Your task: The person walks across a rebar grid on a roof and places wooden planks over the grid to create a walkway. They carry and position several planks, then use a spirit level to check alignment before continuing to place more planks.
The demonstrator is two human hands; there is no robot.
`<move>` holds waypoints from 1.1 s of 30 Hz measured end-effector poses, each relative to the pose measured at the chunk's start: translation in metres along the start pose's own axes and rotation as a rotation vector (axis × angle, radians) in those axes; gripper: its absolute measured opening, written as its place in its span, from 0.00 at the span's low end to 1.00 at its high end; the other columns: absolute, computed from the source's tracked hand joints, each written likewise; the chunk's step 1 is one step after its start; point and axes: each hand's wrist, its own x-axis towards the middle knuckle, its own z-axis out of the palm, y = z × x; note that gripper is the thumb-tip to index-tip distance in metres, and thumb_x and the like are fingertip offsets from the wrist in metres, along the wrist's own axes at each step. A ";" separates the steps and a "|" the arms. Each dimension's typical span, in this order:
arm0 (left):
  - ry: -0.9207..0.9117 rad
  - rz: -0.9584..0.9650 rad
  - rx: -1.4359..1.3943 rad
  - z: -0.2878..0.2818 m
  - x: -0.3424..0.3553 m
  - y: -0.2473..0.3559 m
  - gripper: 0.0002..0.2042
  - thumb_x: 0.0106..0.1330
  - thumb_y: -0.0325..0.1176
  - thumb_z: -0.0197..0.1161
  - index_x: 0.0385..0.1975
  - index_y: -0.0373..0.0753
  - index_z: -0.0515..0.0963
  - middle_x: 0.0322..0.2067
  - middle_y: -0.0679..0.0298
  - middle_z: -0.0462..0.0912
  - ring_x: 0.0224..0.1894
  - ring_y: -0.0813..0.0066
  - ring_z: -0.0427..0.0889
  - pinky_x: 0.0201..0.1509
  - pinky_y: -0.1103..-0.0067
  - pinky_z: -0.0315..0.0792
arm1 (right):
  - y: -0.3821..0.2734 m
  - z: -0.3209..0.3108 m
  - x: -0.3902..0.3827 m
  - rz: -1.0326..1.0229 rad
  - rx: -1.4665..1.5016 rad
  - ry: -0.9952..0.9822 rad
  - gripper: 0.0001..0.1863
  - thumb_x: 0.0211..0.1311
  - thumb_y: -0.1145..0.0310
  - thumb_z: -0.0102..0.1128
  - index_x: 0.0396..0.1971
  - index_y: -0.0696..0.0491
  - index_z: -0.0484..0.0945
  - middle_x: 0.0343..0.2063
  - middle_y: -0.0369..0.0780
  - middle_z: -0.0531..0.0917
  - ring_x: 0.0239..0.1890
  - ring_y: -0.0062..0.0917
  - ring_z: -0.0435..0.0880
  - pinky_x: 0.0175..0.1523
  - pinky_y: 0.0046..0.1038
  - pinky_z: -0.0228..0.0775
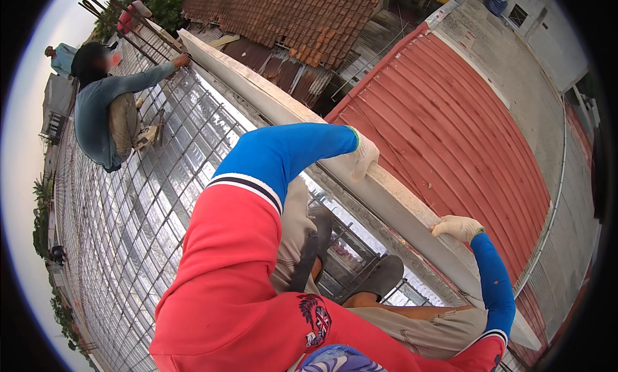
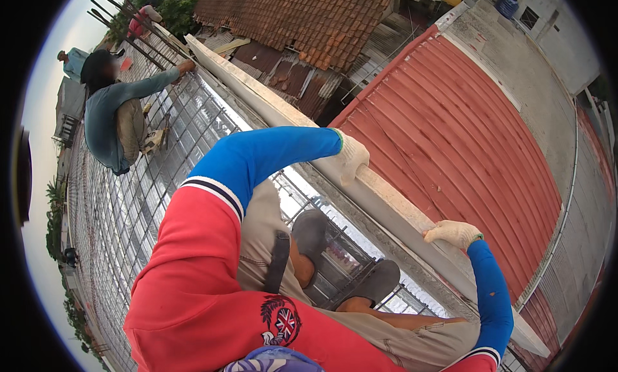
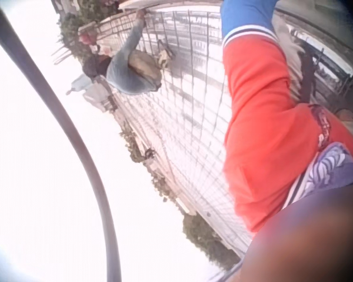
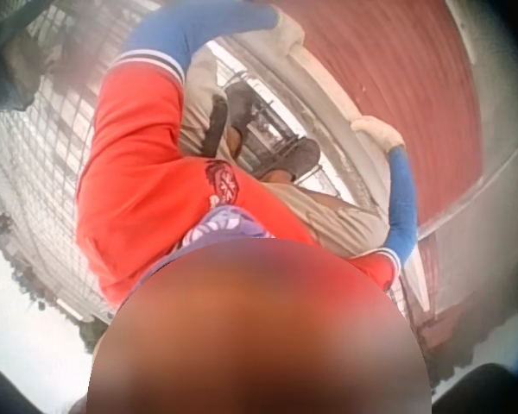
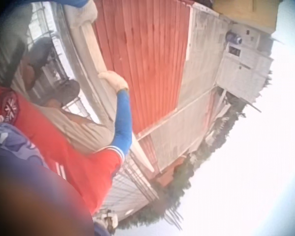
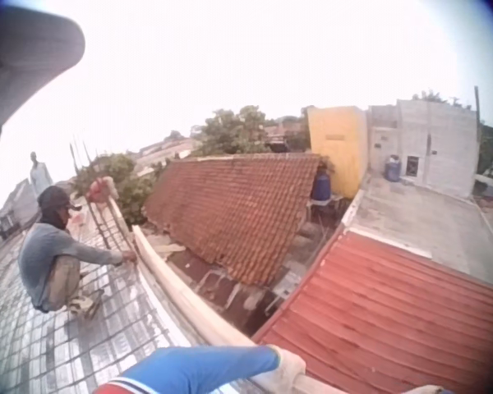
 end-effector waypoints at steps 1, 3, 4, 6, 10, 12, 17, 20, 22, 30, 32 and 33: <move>-0.012 -0.012 -0.042 0.000 -0.001 -0.004 0.29 0.41 0.42 0.81 0.48 0.40 0.91 0.45 0.51 0.92 0.50 0.55 0.91 0.54 0.60 0.81 | -0.012 0.000 -0.009 0.079 -0.023 0.047 0.54 0.52 0.35 0.72 0.67 0.69 0.80 0.65 0.59 0.83 0.69 0.44 0.83 0.73 0.36 0.70; 0.017 -0.047 0.036 0.006 0.004 -0.005 0.30 0.40 0.42 0.80 0.49 0.37 0.90 0.45 0.49 0.92 0.51 0.54 0.91 0.53 0.60 0.81 | -0.042 0.004 -0.029 0.151 -0.018 0.098 0.53 0.52 0.36 0.73 0.64 0.70 0.82 0.63 0.58 0.85 0.67 0.44 0.84 0.73 0.35 0.71; 0.012 -0.061 0.073 0.004 0.000 -0.007 0.31 0.40 0.42 0.81 0.49 0.37 0.89 0.45 0.49 0.92 0.51 0.54 0.91 0.53 0.60 0.81 | -0.062 0.006 -0.035 0.133 0.019 0.118 0.52 0.52 0.37 0.74 0.62 0.71 0.83 0.61 0.58 0.86 0.66 0.43 0.85 0.72 0.35 0.71; -0.020 -0.071 0.090 0.006 -0.002 -0.017 0.31 0.39 0.41 0.81 0.49 0.37 0.89 0.45 0.49 0.92 0.51 0.54 0.91 0.52 0.61 0.81 | -0.052 0.017 -0.021 0.035 0.080 0.187 0.45 0.55 0.39 0.74 0.58 0.67 0.87 0.51 0.55 0.91 0.57 0.39 0.89 0.67 0.32 0.74; -0.057 -0.117 0.142 -0.005 -0.012 -0.020 0.32 0.40 0.40 0.80 0.51 0.37 0.89 0.45 0.50 0.92 0.50 0.54 0.90 0.53 0.61 0.80 | -0.029 0.029 0.012 -0.068 0.098 0.237 0.41 0.57 0.39 0.73 0.56 0.62 0.89 0.45 0.53 0.92 0.51 0.36 0.90 0.62 0.32 0.75; -0.028 -0.172 0.168 -0.005 -0.021 -0.021 0.32 0.41 0.39 0.79 0.52 0.37 0.89 0.45 0.50 0.92 0.50 0.54 0.90 0.53 0.62 0.80 | -0.053 0.025 0.008 -0.099 0.155 0.179 0.40 0.58 0.38 0.71 0.55 0.60 0.91 0.46 0.53 0.92 0.51 0.37 0.90 0.61 0.33 0.75; -0.055 -0.190 0.143 0.004 -0.028 -0.049 0.34 0.39 0.39 0.80 0.54 0.37 0.88 0.44 0.51 0.92 0.50 0.55 0.90 0.52 0.62 0.80 | -0.073 0.031 0.023 -0.154 0.102 0.220 0.38 0.59 0.38 0.70 0.51 0.61 0.92 0.45 0.55 0.92 0.48 0.42 0.91 0.58 0.36 0.77; -0.084 -0.197 0.125 0.005 -0.035 -0.062 0.35 0.38 0.39 0.80 0.54 0.36 0.88 0.44 0.52 0.91 0.49 0.56 0.90 0.51 0.62 0.80 | -0.101 0.030 0.017 -0.128 0.037 0.236 0.38 0.59 0.38 0.70 0.49 0.62 0.92 0.45 0.55 0.92 0.47 0.42 0.91 0.57 0.38 0.77; -0.098 -0.193 0.119 0.005 -0.039 -0.070 0.35 0.38 0.39 0.80 0.54 0.36 0.88 0.44 0.52 0.91 0.49 0.56 0.90 0.51 0.63 0.80 | -0.119 0.025 0.013 -0.096 0.014 0.215 0.40 0.58 0.37 0.70 0.49 0.64 0.91 0.46 0.57 0.92 0.48 0.43 0.91 0.57 0.39 0.77; -0.022 -0.188 0.172 0.023 -0.035 -0.105 0.34 0.39 0.40 0.81 0.53 0.36 0.88 0.44 0.51 0.92 0.48 0.55 0.90 0.52 0.63 0.81 | -0.132 0.025 0.027 -0.082 -0.038 0.196 0.51 0.46 0.36 0.81 0.52 0.72 0.85 0.51 0.62 0.88 0.58 0.48 0.88 0.62 0.40 0.78; -0.061 -0.167 0.168 0.021 -0.031 -0.104 0.34 0.39 0.40 0.81 0.53 0.37 0.88 0.45 0.51 0.92 0.49 0.55 0.91 0.52 0.63 0.81 | -0.110 0.030 0.048 -0.087 -0.066 0.177 0.51 0.43 0.36 0.83 0.54 0.70 0.84 0.52 0.61 0.88 0.59 0.47 0.88 0.64 0.39 0.77; -0.079 -0.156 0.166 0.019 -0.029 -0.102 0.35 0.39 0.40 0.81 0.54 0.37 0.88 0.45 0.50 0.92 0.50 0.55 0.91 0.52 0.63 0.81 | -0.098 0.032 0.059 -0.089 -0.081 0.168 0.52 0.41 0.37 0.84 0.55 0.69 0.84 0.52 0.60 0.88 0.59 0.47 0.88 0.65 0.39 0.77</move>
